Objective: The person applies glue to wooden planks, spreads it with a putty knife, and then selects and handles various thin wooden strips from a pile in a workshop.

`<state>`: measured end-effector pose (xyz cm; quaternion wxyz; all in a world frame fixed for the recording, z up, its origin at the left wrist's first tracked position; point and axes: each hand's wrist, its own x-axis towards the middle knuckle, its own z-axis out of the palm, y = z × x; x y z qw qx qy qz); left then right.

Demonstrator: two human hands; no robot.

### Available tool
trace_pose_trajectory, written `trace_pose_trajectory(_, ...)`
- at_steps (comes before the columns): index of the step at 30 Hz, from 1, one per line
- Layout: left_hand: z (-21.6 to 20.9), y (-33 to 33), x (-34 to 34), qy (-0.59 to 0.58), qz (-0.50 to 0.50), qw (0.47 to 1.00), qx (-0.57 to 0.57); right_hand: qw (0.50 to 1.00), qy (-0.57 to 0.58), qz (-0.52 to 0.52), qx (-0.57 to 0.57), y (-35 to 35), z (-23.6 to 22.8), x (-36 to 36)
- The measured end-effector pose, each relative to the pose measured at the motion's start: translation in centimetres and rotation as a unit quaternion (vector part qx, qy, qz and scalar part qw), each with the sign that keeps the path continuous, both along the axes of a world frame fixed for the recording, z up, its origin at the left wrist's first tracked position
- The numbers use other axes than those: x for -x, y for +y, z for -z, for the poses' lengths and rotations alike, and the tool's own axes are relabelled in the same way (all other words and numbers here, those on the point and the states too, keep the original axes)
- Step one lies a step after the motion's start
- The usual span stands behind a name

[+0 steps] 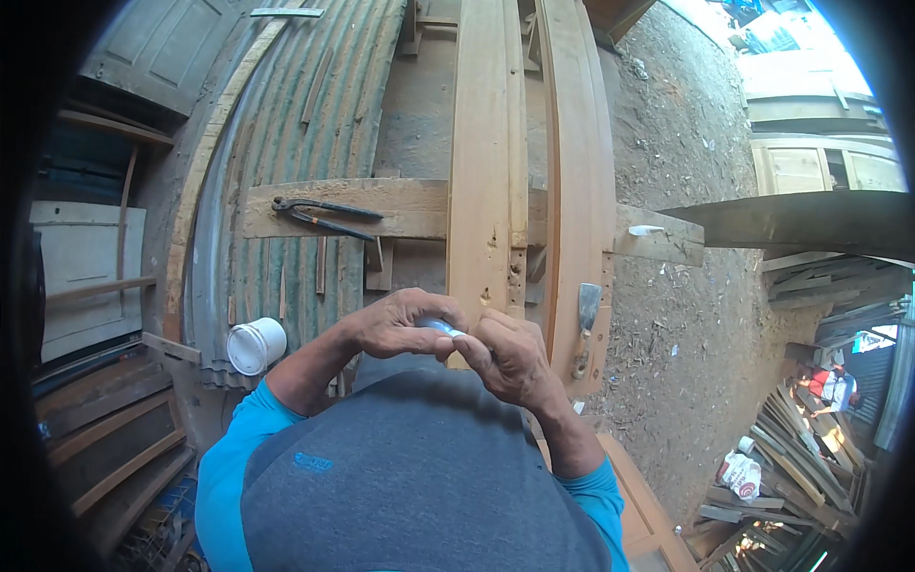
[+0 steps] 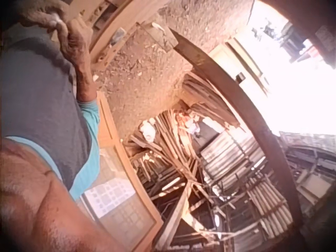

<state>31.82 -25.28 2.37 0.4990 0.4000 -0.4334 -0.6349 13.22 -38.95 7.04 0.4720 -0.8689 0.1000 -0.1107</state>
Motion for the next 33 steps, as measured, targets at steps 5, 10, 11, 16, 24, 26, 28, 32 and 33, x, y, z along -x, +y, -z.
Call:
trace_pose_trajectory(5,-0.2,0.2,-1.0,0.090,0.055,0.992,-0.063,0.999,-0.011,-0.006,0.035,0.4,-0.3,-0.2)
trace_pose_trajectory(10,0.7,-1.1,2.2,-0.187,-0.165,0.966,0.074,0.953,0.114,0.150,-0.237,-0.7,2.1,0.2)
trace_pose_trajectory(11,1.1,-1.5,2.8,-0.234,-0.198,0.943,0.132,0.942,0.105,0.157,-0.277,-0.7,1.9,-0.1)
trace_pose_trajectory(16,0.3,-1.0,3.9,-0.370,-0.171,0.904,0.130,0.921,0.081,0.137,-0.356,-0.8,2.1,0.5)
trace_pose_trajectory(24,1.2,0.0,3.1,-0.116,-0.120,0.980,0.110,0.962,0.144,0.068,-0.221,-0.3,0.1,1.6)
trace_pose_trajectory(26,0.3,0.2,2.2,-0.066,-0.045,0.995,0.052,0.976,0.112,0.079,-0.172,-0.3,-0.4,1.6)
trace_pose_trajectory(28,0.7,1.0,2.4,0.083,-0.033,0.995,-0.051,0.990,0.083,0.075,-0.091,-1.2,-1.3,1.8)
trace_pose_trajectory(32,1.9,1.7,2.2,0.113,-0.041,0.988,-0.094,0.992,-0.031,0.126,0.001,-6.1,-3.5,2.1)
trace_pose_trajectory(33,2.6,1.6,2.6,0.081,-0.092,0.988,-0.093,0.984,-0.045,0.170,-0.025,-7.0,-3.0,1.7)
